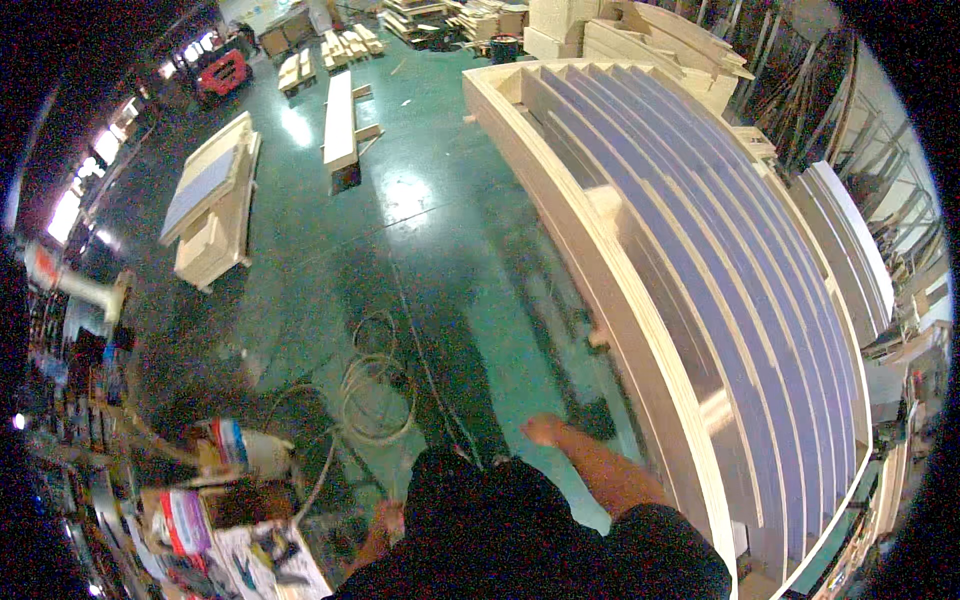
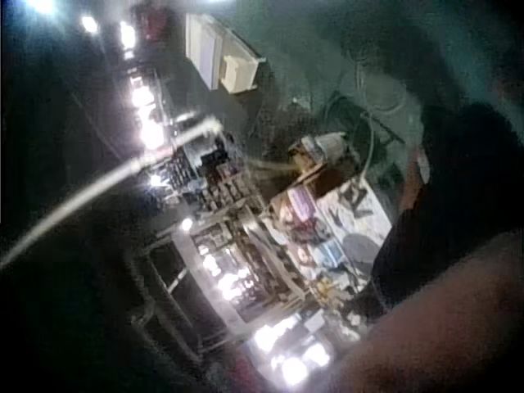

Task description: The person lifts and positions a large wooden frame structure, then uses a nail gun to secure a wooden slat to the frame. The person repeats the lifting and positioning of the frame multiple times before performing the final fastening.

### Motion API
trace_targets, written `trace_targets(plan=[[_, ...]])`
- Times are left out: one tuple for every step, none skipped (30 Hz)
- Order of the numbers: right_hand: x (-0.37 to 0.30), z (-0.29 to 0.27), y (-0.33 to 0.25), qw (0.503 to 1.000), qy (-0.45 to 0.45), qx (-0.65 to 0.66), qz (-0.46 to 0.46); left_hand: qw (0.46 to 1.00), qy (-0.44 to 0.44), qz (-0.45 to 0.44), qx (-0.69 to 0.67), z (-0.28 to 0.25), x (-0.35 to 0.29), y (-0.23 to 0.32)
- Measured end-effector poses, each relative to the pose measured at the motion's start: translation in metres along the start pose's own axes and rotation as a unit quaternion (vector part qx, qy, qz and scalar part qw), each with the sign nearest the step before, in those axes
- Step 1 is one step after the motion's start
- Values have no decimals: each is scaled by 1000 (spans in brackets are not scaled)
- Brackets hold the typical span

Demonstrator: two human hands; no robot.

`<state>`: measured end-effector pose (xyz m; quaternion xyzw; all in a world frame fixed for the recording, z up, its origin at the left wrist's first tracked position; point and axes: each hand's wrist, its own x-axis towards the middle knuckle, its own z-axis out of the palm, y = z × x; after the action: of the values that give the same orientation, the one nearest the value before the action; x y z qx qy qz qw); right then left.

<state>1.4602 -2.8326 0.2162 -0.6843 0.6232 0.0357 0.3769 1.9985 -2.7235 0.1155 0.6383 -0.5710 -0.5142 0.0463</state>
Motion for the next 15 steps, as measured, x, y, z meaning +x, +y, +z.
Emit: trace_targets(plan=[[49, -49, -12, 995, -45, 41, 76, 943, 69, 143, 292, -12, 14, -1], [91, -85, -13, 993, -14, 69, 90, 996, 13, -53, 69, -26, 30, 9], [131, -115, -19, 990, 15, 98, 99, 994, 1, -94, 55, -46, 55, 23], [168, -142, -28, 985, 42, 125, 107, 992, -11, -107, 61, -69, 85, 35], [203, -170, -38, 985, 70, 139, 81, 991, -23, -109, 70, -93, 125, 50], [237, -202, -46, 983, 100, 147, 55, 991, -34, -102, 84, -119, 166, 65], [266, -229, -59, 978, 126, 160, 32, 990, -44, -90, 102, -149, 208, 80], [295, -263, -81, 977, 142, 156, 33, 989, -46, -78, 114, -181, 250, 95], [316, -300, -105, 975, 156, 153, 38, 989, -49, -57, 129, -219, 298, 111], [330, -335, -123, 973, 166, 150, 47, 988, -51, -35, 144, -259, 349, 126], [345, -371, -137, 970, 185, 149, 57, 986, -48, -15, 158, -305, 404, 143], [360, -409, -148, 965, 203, 149, 68, 994, -40, -25, 101, -345, 462, 166], [372, -448, -158, 958, 229, 149, 83, 999, -27, -45, -14, -387, 520, 212], [384, -486, -164, 944, 273, 170, 71, 983, 3, -72, -167, -430, 577, 254], [399, -526, -168, 928, 319, 185, 58, 964, 29, -65, -255, -473, 637, 302]])
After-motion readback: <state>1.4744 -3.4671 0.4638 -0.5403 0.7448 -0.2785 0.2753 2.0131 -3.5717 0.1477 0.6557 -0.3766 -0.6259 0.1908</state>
